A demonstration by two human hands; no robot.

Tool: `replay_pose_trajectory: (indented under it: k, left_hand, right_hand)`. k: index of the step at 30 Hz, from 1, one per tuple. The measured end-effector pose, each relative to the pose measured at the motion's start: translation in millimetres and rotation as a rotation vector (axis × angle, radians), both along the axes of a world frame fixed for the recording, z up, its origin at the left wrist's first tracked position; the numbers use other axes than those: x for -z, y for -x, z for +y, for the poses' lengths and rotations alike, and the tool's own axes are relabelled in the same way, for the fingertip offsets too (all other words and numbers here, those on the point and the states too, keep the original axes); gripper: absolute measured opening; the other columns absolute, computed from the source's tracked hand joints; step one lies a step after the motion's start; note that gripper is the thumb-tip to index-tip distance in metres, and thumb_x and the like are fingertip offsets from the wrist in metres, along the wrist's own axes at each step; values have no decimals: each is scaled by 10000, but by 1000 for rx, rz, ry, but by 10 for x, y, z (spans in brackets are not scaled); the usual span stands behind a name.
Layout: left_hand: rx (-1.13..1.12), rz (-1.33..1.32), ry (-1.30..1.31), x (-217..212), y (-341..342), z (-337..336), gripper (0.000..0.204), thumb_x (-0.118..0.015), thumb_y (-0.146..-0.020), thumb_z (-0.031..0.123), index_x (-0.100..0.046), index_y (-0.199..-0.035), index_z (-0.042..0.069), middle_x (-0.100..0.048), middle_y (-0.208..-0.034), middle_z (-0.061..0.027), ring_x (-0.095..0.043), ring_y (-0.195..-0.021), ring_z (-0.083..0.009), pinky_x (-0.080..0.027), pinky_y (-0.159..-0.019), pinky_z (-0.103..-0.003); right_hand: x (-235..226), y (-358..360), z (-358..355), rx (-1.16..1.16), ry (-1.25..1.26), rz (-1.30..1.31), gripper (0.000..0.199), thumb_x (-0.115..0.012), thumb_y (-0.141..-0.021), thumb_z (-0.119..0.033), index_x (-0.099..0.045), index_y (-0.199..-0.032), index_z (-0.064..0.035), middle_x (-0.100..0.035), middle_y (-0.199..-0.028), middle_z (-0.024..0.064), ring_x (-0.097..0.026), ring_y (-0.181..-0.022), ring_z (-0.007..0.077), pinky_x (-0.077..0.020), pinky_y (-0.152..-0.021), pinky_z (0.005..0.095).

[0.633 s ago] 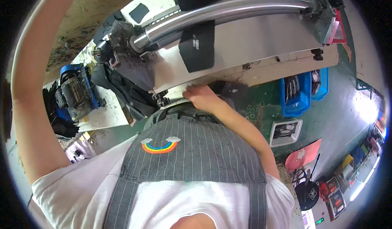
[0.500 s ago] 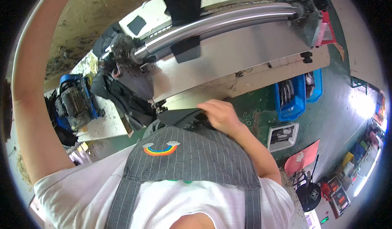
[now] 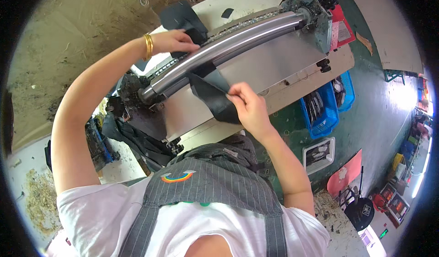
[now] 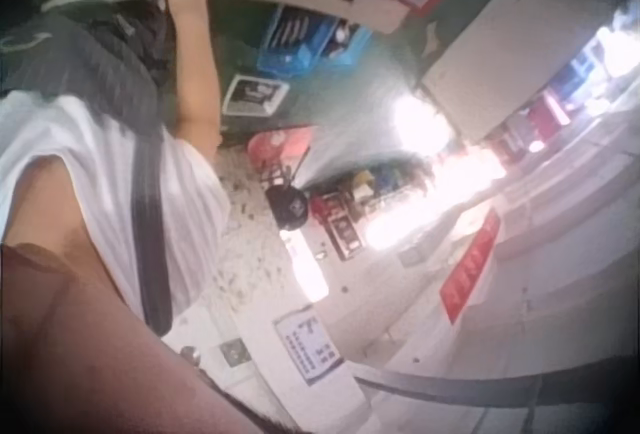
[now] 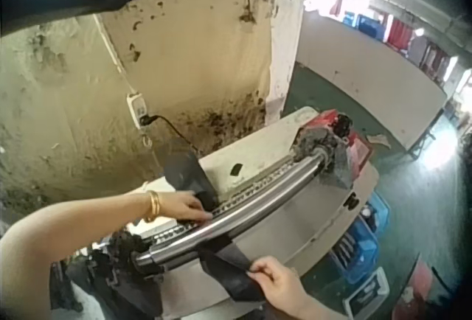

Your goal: The person feeds fabric pieces through a roller machine by hand, collects them as they pass through, and stacks the finished pieces on the workbench.

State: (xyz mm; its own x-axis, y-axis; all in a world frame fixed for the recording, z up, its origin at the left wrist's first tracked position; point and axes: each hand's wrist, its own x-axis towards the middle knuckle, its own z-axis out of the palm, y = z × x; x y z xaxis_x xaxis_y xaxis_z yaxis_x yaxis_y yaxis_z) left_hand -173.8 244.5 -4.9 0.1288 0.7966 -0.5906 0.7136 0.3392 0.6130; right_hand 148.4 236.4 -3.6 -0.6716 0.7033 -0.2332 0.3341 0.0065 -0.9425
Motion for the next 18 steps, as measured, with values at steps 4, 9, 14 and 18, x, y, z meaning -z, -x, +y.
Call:
replay_pose_trajectory:
  k: [4,9,14,18]
  left_hand:
    - [83,-22,-90,101,87,-14,406,-687,-821,374,-672,-1016,18,-620,-1035,-124,-572,-974,-218,-444,-875,-325]
    - [-247,-147,-208,-105,388,-41,274,-745,-773,222,-646,-936,25,-603,-825,-12,-561,-782,-104,-461,-695,-258]
    - [-314,-387,-338,-725,510,31,181,-698,-792,72,-521,-829,84,-505,-786,58,-494,-744,-29,-415,-655,-208]
    - [-265,-307,-635,-1100,817,78,236,-633,-811,-1,-562,-1019,84,-578,-995,-28,-558,-843,-130,-474,-737,-271]
  right_hand:
    - [-39,-63,24,-62,-136,111,87,-601,-885,8,-534,-939,-4,-642,-906,75,-599,-820,105,-473,-750,248]
    - [-182,-405,-122,10,-12,-24,107,-595,-903,-2,-505,-959,-21,-585,-770,18,-505,-692,60,-417,-637,214]
    - [-5,-593,-208,7,276,-27,124,-556,-929,16,-483,-1021,-24,-553,-805,-19,-481,-704,17,-368,-616,169]
    - [42,-585,-206,17,419,27,191,-544,-928,23,-479,-1108,26,-664,-988,96,-616,-895,97,-487,-804,219]
